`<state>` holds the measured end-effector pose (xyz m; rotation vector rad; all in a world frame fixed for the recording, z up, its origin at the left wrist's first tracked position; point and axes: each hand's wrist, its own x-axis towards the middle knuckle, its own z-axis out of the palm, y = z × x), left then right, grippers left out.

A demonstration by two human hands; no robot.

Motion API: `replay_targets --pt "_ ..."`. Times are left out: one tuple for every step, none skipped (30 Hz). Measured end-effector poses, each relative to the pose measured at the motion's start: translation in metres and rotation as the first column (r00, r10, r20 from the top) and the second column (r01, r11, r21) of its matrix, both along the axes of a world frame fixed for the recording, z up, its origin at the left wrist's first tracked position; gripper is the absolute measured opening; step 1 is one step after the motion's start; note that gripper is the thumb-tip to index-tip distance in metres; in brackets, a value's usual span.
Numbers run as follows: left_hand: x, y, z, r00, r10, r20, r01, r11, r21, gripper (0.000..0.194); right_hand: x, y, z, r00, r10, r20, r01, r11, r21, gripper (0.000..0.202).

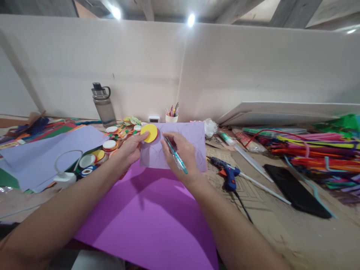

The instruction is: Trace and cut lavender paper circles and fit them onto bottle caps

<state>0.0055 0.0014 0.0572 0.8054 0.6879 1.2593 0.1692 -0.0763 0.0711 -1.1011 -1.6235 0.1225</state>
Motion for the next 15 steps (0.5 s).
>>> replay_targets --pt "0.0004 -0.0003 -0.0004 1.000 -0.007 0.007 0.007 1.000 -0.009 0.020 0.0002 0.0012 -0.0008 1.000 0.003 0.001 -0.003 1.000 0.002 0.017" --pt "0.0008 -0.0005 -0.0006 1.000 -0.014 0.012 0.014 1.000 -0.013 0.020 0.0004 0.0022 -0.0015 1.000 0.007 0.003 -0.007 1.000 0.000 0.017" --pt "0.0011 -0.0007 -0.0008 1.000 -0.020 0.015 0.020 1.000 -0.014 0.020 0.0006 0.0028 -0.0020 1.000 0.008 0.003 -0.008 1.000 0.001 0.017" --pt "0.0013 -0.0009 -0.0009 1.000 -0.025 0.016 0.025 1.000 -0.014 0.019 0.0008 0.0032 -0.0023 1.000 0.010 0.002 -0.010 1.000 0.000 0.017" --pt "0.0015 -0.0010 -0.0008 1.000 -0.025 0.018 0.026 1.000 -0.014 0.017 0.0010 0.0034 -0.0024 1.000 0.009 0.001 -0.009 1.000 -0.002 0.017" --pt "0.0017 -0.0012 -0.0007 0.999 -0.026 0.022 0.026 1.000 -0.016 0.015 0.0012 0.0034 -0.0024 1.000 0.009 0.001 -0.009 1.000 -0.005 0.018" --pt "0.0018 -0.0014 -0.0005 0.999 -0.028 0.027 0.029 0.999 -0.017 0.014 0.0014 0.0034 -0.0024 1.000 0.007 -0.001 -0.007 1.000 -0.005 0.018" --pt "0.0019 -0.0016 -0.0002 0.999 -0.032 0.034 0.032 0.999 -0.018 0.013 0.0016 0.0034 -0.0023 1.000 0.006 -0.004 -0.006 1.000 -0.003 0.019" --pt "0.0020 -0.0017 0.0002 0.999 -0.036 0.040 0.037 0.999 -0.017 0.012 0.0019 0.0035 -0.0023 1.000 0.004 -0.008 -0.004 1.000 -0.004 0.019" --pt "0.0020 -0.0018 0.0006 0.998 -0.038 0.045 0.039 0.999 -0.012 0.012 0.0022 0.0037 -0.0023 1.000 0.001 -0.015 -0.001 1.000 -0.005 0.019" --pt "0.0021 -0.0019 0.0011 0.998 -0.040 0.046 0.040 0.999 -0.009 0.012 0.0025 0.0043 -0.0025 1.000 -0.004 -0.026 0.004 1.000 -0.005 0.020" --pt "0.0021 -0.0019 0.0015 0.998 -0.040 0.044 0.041 0.999 -0.008 0.011 0.0030 0.0051 -0.0029 0.999 -0.009 -0.041 0.009 1.000 -0.004 0.021" --pt "0.0021 -0.0020 0.0020 0.998 -0.038 0.041 0.038 0.999 -0.011 0.011 0.0034 0.0062 -0.0036 0.998 -0.013 -0.059 0.013 1.000 -0.003 0.021" --pt "0.0022 -0.0022 0.0026 0.999 -0.033 0.036 0.034 0.999 -0.015 0.011 0.0039 0.0076 -0.0045 0.997 -0.013 -0.077 0.014 1.000 0.002 0.021" --pt "0.0022 -0.0024 0.0031 0.999 -0.028 0.031 0.029 0.999 -0.020 0.012 0.0044 0.0091 -0.0056 0.996 -0.011 -0.094 0.013 1.000 0.014 0.022"
